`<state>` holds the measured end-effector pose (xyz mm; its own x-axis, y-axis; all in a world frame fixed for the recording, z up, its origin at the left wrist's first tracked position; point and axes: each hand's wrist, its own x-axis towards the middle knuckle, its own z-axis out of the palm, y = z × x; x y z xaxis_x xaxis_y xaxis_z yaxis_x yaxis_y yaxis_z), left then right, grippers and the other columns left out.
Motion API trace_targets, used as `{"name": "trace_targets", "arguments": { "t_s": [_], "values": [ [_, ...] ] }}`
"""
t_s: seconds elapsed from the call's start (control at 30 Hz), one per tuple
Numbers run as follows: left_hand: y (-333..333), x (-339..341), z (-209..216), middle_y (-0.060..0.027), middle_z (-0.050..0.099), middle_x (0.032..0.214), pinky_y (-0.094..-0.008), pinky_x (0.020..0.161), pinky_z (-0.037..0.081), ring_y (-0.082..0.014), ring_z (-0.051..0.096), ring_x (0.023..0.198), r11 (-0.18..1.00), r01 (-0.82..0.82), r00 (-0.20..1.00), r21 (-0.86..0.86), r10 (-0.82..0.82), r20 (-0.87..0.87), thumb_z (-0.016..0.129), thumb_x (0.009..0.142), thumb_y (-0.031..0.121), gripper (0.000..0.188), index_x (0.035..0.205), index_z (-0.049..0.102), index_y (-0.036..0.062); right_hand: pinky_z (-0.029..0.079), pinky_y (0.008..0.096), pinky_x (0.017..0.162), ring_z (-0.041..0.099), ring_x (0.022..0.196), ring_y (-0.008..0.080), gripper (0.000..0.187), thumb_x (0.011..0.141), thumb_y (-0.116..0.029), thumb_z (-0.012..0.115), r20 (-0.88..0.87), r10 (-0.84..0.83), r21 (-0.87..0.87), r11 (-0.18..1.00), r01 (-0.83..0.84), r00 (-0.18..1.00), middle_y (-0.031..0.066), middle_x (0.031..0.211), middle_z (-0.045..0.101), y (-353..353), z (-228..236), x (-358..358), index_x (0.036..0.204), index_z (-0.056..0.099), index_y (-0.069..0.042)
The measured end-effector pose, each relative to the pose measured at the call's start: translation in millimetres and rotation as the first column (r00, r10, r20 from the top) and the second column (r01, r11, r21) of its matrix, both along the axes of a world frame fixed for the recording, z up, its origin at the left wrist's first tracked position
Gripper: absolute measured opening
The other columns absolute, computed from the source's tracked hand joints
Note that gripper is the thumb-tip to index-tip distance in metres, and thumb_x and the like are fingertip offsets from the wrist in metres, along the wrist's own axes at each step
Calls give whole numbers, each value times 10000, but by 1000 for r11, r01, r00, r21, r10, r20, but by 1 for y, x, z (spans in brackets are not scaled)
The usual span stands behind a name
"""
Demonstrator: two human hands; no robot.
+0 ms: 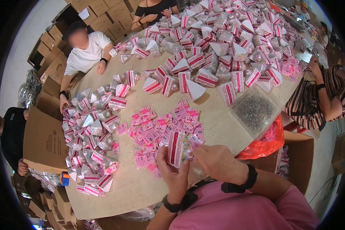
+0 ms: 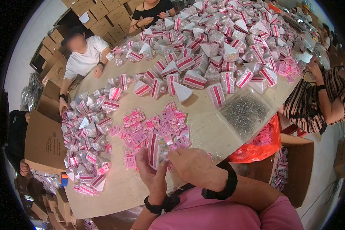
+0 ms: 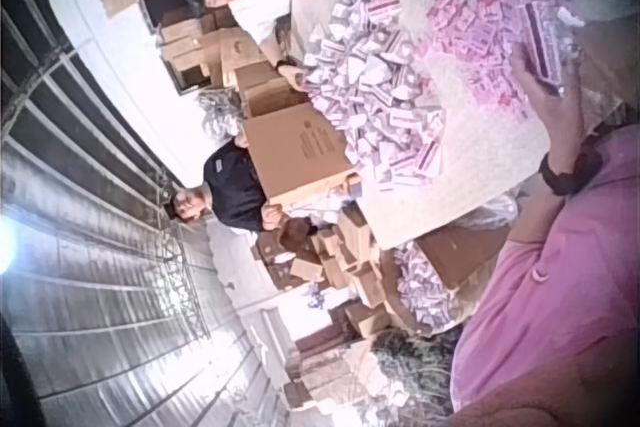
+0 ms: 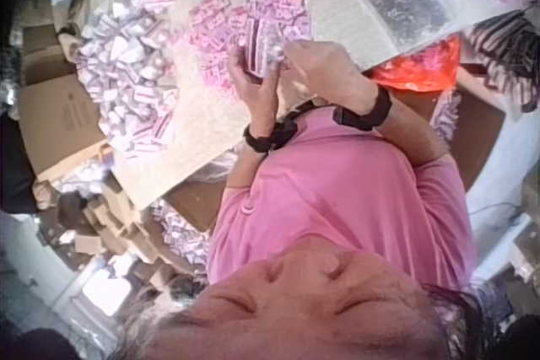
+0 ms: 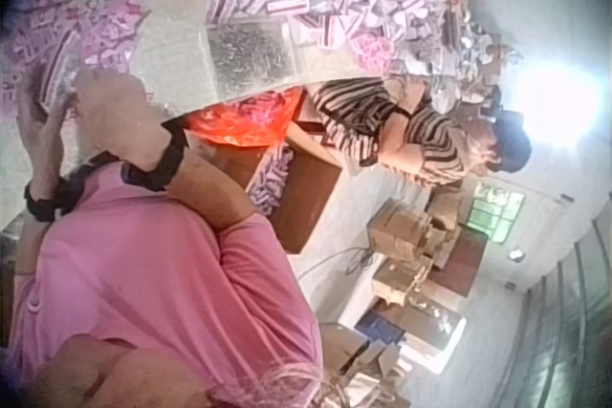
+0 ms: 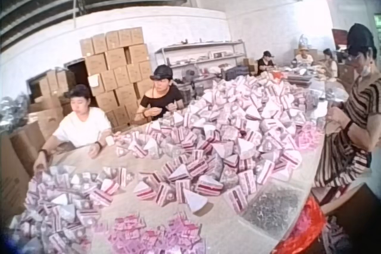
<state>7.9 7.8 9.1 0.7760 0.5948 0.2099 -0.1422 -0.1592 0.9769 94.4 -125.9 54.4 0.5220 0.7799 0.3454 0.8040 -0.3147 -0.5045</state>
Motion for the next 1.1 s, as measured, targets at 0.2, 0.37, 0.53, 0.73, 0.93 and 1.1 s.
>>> {"name": "trace_targets", "arguments": {
  "t_s": [0.2, 0.37, 0.53, 0.73, 0.93, 1.1],
  "values": [
    [-4, 2, 4, -137, 385, 1282, -351, 1040, 313, -217, 400, 1193, 999, -17, 999, -43, 19, 42, 664, 788, 20, 696, 1362, 274, -39, 498, 402, 555, 631, 687, 293, 192, 761, -129, 621, -27, -12, 20, 1000, 13, 1000, 104, 746, 592, 0, -5, 2, 906, 528, -45],
    [-2, 2, 4, -137, 386, 1281, -349, 1040, 311, -218, 401, 1192, 1000, -1, 999, 3, 1, 34, 671, 791, 33, 693, 1359, 281, -38, 493, 389, 552, 622, 685, 290, 188, 759, -107, 610, -3, -16, 33, 999, 16, 1000, 105, 750, 576, -2, 0, 1, 910, 529, -27],
    [-2, 2, 4, -133, 386, 1278, -347, 1047, 301, -220, 393, 1200, 1000, -5, 1000, 30, 5, 20, 669, 792, 33, 685, 1356, 286, -38, 477, 370, 516, 611, 658, 280, 202, 751, -70, 598, 55, 13, 86, 996, -18, 998, 107, 739, 551, -3, 1, 2, 924, 529, 7],
    [-3, 4, 4, -131, 385, 1275, -343, 1044, 303, -216, 392, 1197, 1000, -18, 1000, 24, 17, 17, 667, 796, 28, 672, 1351, 293, -38, 489, 391, 579, 612, 689, 282, 162, 749, -97, 601, -3, -21, 73, 997, 21, 1000, 106, 747, 561, -1, -3, 1, 878, 527, -31],
    [-6, 6, 5, -133, 387, 1270, -340, 1039, 311, -222, 410, 1181, 999, -13, 1000, -33, 14, 24, 678, 787, 13, 673, 1343, 302, -45, 487, 375, 573, 608, 676, 276, 178, 734, -106, 612, 34, 2, 77, 997, -4, 999, 103, 740, 560, -3, -1, 4, 869, 524, -29],
    [-3, 4, 3, -143, 377, 1259, -345, 1041, 308, -233, 411, 1181, 984, -20, 1000, 176, 18, 13, 684, 774, 18, 688, 1341, 303, -54, 492, 371, 582, 617, 694, 268, 190, 719, -107, 621, 53, 25, 14, 1000, -25, 998, 100, 752, 569, -4, 0, 6, 870, 527, -38]
  ]
}}
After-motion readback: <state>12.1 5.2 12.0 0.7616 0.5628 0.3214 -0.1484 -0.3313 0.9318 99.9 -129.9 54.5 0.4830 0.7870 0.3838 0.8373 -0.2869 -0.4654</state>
